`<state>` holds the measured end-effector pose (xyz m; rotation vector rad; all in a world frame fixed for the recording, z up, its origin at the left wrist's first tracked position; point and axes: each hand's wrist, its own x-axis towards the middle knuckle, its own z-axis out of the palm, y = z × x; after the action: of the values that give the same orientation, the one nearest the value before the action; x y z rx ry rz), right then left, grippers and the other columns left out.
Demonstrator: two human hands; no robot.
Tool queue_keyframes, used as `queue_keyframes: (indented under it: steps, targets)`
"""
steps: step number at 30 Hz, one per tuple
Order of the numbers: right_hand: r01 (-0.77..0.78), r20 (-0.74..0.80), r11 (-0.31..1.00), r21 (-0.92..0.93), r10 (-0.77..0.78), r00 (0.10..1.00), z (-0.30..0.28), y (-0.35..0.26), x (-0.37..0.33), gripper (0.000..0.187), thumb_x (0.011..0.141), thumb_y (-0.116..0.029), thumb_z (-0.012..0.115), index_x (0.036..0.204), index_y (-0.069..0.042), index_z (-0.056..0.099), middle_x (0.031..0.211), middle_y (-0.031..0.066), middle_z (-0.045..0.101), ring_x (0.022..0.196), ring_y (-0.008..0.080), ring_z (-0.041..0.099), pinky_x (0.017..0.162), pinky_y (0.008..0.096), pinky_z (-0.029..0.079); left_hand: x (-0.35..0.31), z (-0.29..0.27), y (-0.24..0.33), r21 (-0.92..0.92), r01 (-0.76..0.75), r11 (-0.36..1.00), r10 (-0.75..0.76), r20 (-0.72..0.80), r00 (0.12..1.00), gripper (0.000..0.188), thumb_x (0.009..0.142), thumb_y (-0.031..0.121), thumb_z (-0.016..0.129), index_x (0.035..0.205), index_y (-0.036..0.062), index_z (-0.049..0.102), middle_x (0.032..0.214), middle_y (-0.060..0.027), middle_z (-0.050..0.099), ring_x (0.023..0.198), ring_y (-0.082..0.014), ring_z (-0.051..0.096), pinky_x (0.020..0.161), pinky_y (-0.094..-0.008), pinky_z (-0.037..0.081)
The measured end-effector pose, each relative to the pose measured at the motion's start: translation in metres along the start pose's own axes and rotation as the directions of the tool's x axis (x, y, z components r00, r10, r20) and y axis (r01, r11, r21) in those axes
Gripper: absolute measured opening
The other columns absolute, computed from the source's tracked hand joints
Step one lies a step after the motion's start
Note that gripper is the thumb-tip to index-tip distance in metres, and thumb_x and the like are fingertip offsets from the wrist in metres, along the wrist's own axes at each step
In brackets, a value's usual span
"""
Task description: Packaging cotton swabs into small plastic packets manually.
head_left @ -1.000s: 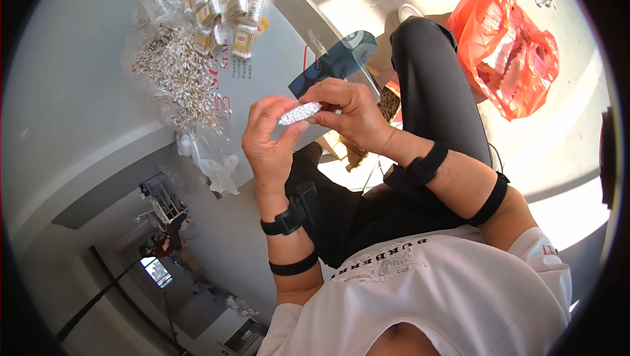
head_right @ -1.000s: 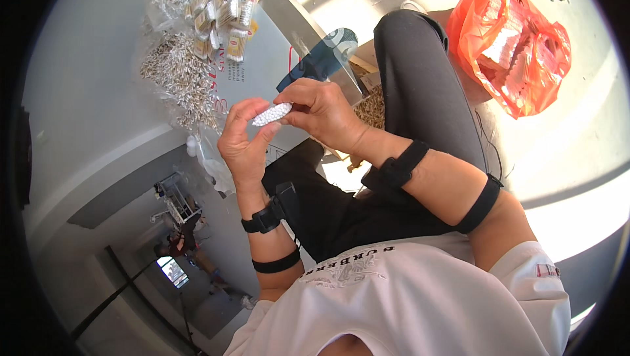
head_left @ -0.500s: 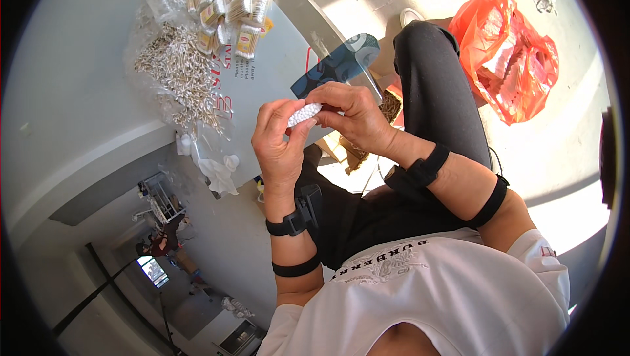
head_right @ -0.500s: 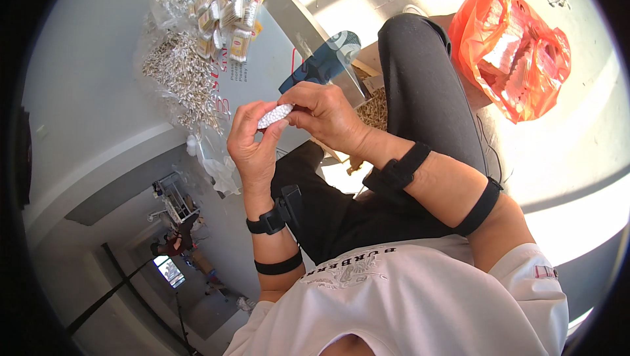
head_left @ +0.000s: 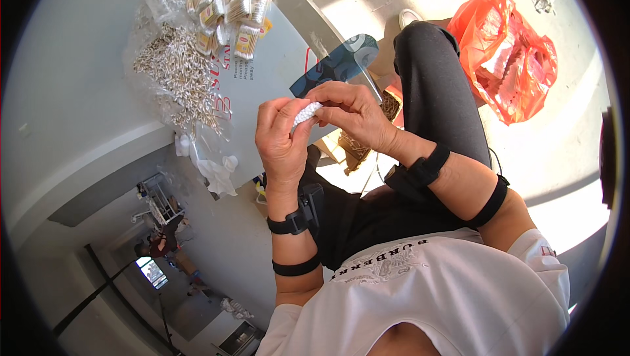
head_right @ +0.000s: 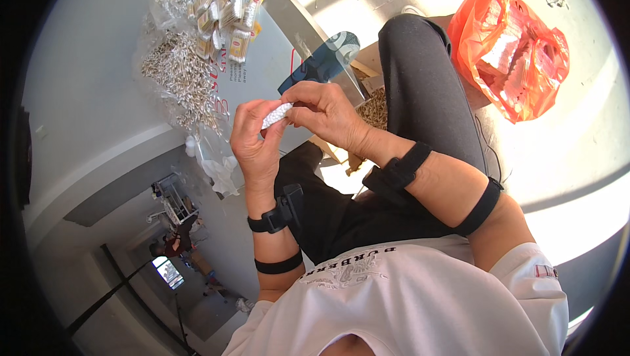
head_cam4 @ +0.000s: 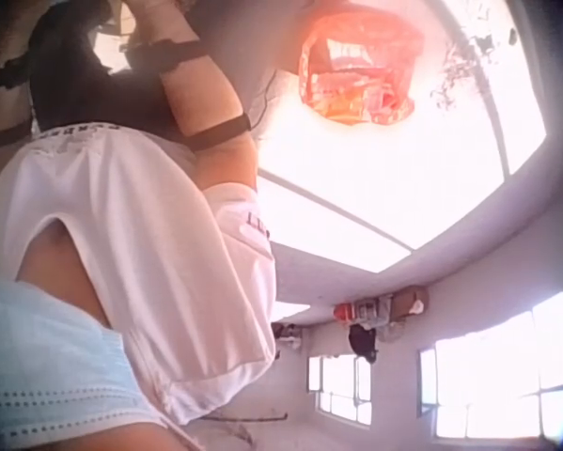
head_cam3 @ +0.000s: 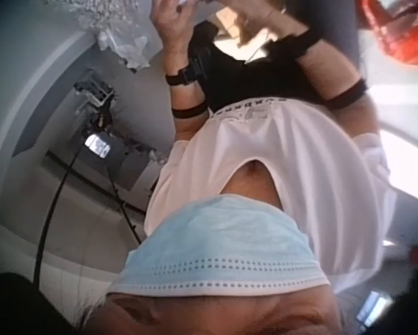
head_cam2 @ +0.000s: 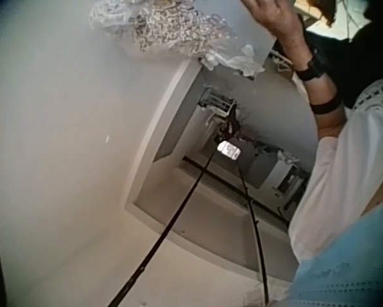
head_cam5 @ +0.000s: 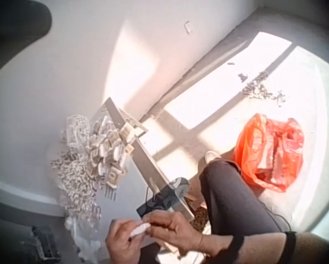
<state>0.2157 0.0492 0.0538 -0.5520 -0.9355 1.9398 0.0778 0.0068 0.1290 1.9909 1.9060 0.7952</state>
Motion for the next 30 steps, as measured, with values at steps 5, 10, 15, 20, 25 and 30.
queue_keyframes:
  steps: [5,10,15,20,25,30]
  targets:
    - [-0.059,-0.019,0.998,0.021,0.06,0.998,-0.0026,-0.0003,-0.0003,0.018,0.083,-0.001,0.056,0.097,0.006,0.065,0.088,0.0074,0.063,0.078,0.0115,0.064,0.072,0.0254,0.054,0.001,0.0021,-0.001,0.02,-0.044,0.999,0.044,0.013,0.999,0.031,0.073,-0.009,0.073,0.1,0.0027,0.066,0.097,-0.0059,0.059,0.084,-0.0151,0.059,0.066,-0.0252,0.051]
    - [-0.087,0.012,0.995,0.044,0.086,0.996,-0.006,0.0032,0.0007,0.016,0.089,-0.003,0.057,0.102,0.003,0.066,0.093,0.004,0.065,0.08,0.0078,0.061,0.075,0.0232,0.052,0.002,0.0055,0.0004,-0.026,-0.001,1.0,0.001,0.003,1.0,0.032,0.068,-0.006,0.074,0.097,0.0055,0.067,0.093,-0.0064,0.058,0.085,-0.0232,0.057,0.071,-0.0321,0.049]
    - [-0.077,0.002,0.996,0.046,0.077,0.997,-0.0061,0.0003,0.0016,0.014,0.089,-0.005,0.059,0.098,0.003,0.067,0.094,0.0041,0.066,0.078,0.007,0.06,0.072,0.0224,0.051,0.0039,0.0047,0.0006,0.018,-0.042,0.999,0.041,0.008,0.999,0.028,0.073,-0.007,0.074,0.098,0.0033,0.066,0.095,-0.0049,0.058,0.081,-0.0132,0.058,0.062,-0.0235,0.048]
    - [-0.066,-0.012,0.997,0.052,0.066,0.998,-0.0063,0.0023,0.0017,0.013,0.089,-0.007,0.061,0.095,0.003,0.068,0.094,0.0038,0.066,0.077,0.0067,0.059,0.069,0.0223,0.051,0.0028,0.0084,-0.0025,0.019,-0.063,0.998,0.063,0.005,0.998,0.027,0.072,-0.005,0.076,0.096,0.0039,0.067,0.095,-0.0042,0.058,0.08,-0.0119,0.057,0.06,-0.0228,0.047]
    - [-0.092,-0.015,0.995,0.032,0.092,0.996,-0.0057,0.0021,0.0023,0.011,0.089,-0.006,0.061,0.093,0.002,0.068,0.093,0.0035,0.066,0.077,0.0068,0.059,0.069,0.0218,0.05,0.0025,0.0098,-0.0029,0.003,-0.016,1.0,0.016,-0.025,1.0,0.027,0.071,-0.004,0.078,0.095,0.0039,0.067,0.093,-0.0036,0.059,0.078,-0.0112,0.057,0.058,-0.0227,0.046]
    - [-0.095,-0.009,0.994,0.059,0.096,0.995,-0.0081,0.0017,0.0031,0.01,0.088,-0.006,0.062,0.093,0.001,0.068,0.093,0.0043,0.066,0.075,0.0073,0.06,0.068,0.0218,0.051,0.0022,0.0085,-0.003,0.015,-0.024,1.0,0.024,-0.008,1.0,0.029,0.069,-0.005,0.079,0.095,0.004,0.067,0.092,-0.0032,0.06,0.078,-0.0111,0.058,0.058,-0.0225,0.046]
